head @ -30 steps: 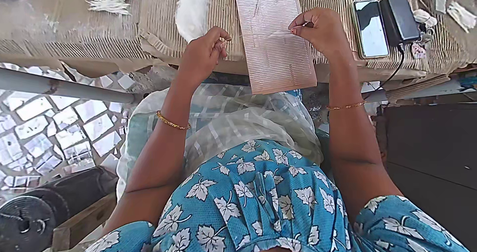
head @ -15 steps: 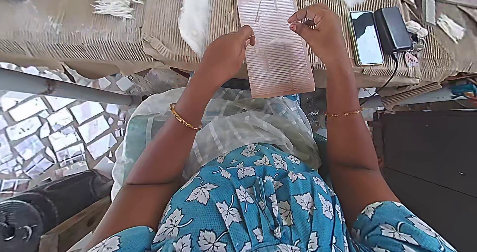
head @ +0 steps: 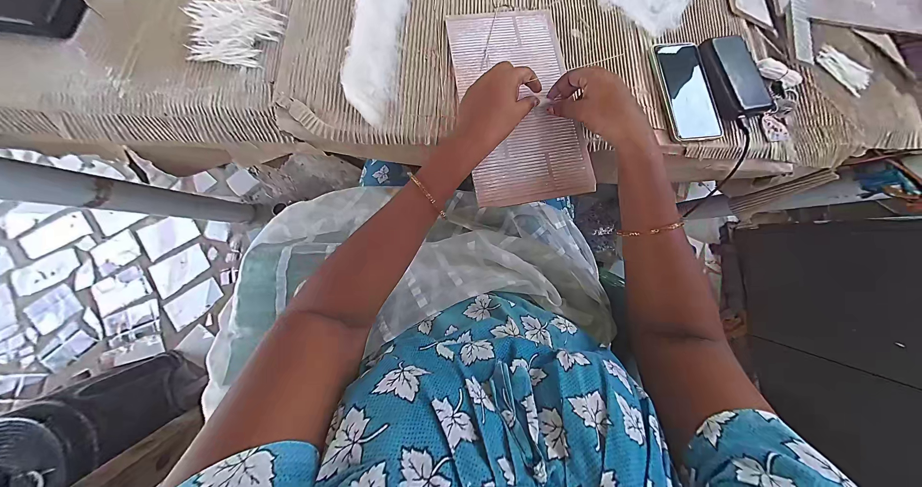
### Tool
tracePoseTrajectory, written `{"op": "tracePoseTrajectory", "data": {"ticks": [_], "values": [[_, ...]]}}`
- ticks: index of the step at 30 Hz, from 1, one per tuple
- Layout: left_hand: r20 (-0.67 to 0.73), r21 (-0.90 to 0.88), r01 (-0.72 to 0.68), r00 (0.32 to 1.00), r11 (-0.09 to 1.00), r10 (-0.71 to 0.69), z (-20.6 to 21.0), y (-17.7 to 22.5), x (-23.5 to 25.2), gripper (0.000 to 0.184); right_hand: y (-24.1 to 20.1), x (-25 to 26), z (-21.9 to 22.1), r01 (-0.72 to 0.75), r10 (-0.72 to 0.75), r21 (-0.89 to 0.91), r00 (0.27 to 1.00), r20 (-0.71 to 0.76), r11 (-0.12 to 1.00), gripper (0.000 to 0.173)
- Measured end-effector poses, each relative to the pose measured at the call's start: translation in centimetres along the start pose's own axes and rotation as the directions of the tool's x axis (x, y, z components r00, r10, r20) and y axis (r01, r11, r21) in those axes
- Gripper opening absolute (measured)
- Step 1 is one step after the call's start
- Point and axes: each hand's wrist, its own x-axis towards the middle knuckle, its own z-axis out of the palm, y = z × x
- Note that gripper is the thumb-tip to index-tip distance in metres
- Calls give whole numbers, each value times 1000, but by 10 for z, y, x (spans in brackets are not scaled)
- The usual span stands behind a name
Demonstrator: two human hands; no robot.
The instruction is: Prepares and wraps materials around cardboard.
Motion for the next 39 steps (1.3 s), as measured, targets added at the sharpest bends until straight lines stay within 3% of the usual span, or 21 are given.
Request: {"op": "tracePoseTrajectory", "data": {"ticks": [8,14,29,35,39], "values": [[-42,2,65,997,998,-65,5,2,1,23,-4,1,5,22,-22,-2,997,-74,1000,20],[-86,-78,73,993,994,-80,6,-3,1,23,-7,0,5,-19,22,47,998,-51,999,26],[-96,8,73,993,997,-72,12,1,-1,25,2,2,0,-18,18,51,1000,-3,999,21],[-93,15,53,994,998,-51,11,1,-3,25,12,-3,-13,-44,32,184,997,68,982,19],[-90,-19,48,995,999,-49,11,0,-5,23,13,-17,-28,27,-60,398,996,69,917,4]]}}
